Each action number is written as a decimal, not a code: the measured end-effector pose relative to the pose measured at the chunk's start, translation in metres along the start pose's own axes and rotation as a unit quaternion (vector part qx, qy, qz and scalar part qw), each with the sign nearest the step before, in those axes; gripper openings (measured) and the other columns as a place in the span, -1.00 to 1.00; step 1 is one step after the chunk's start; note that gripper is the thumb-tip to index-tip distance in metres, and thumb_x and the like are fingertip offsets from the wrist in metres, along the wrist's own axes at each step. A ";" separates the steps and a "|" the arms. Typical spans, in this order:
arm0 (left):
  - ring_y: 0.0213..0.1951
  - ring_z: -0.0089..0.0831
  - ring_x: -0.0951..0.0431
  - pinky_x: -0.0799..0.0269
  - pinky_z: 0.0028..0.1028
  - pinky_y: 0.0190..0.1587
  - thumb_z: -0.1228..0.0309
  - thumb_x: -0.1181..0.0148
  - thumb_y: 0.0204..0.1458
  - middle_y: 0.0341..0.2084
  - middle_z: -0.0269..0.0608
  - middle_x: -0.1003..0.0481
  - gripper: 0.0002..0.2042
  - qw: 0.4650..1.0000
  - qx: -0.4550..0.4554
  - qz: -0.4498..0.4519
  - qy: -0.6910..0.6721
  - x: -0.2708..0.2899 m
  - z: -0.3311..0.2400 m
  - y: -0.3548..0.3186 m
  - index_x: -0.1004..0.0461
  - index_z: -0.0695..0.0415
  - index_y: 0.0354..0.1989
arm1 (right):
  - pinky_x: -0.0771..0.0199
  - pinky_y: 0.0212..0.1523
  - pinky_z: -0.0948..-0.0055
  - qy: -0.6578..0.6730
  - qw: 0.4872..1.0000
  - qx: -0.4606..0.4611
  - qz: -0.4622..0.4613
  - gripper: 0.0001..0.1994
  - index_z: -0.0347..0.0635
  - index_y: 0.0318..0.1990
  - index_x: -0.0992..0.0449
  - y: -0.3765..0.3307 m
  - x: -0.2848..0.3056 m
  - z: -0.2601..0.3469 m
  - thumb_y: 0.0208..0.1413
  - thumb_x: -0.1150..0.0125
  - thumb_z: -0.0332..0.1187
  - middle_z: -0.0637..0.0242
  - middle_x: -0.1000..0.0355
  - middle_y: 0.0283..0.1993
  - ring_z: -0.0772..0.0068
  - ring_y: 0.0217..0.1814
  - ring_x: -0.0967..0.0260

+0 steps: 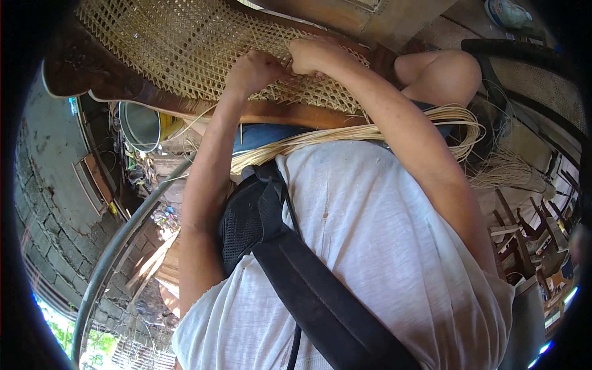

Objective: Weaving rattan strips into the back and seat of a wooden chair frame.

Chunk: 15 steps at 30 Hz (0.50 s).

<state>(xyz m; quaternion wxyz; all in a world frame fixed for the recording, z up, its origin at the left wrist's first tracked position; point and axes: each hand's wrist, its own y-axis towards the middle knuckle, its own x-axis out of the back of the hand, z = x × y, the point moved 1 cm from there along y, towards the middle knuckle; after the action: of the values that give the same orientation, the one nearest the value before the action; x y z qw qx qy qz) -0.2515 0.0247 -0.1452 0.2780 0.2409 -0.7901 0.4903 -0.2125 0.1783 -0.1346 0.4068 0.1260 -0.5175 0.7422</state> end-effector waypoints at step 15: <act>-0.59 -0.69 -0.30 -0.21 -0.57 -0.54 0.19 -0.19 0.09 -0.53 -0.41 -0.51 -0.73 0.957 -0.083 0.036 -0.277 -0.008 -0.022 0.026 -0.59 0.15 -0.26 | -0.47 -0.26 0.17 -0.009 0.992 0.012 -0.128 -0.69 -0.23 -0.42 -0.62 -0.023 0.039 -0.070 -0.02 -0.28 -0.11 0.05 -0.53 -0.38 0.10 -0.33 -0.51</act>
<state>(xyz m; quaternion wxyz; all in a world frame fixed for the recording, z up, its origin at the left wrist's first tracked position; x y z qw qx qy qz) -0.2581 0.0561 -0.1590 0.0493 0.3144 -0.8824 0.3465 -0.2040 0.2614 -0.1256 0.4919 0.2030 -0.4920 0.6891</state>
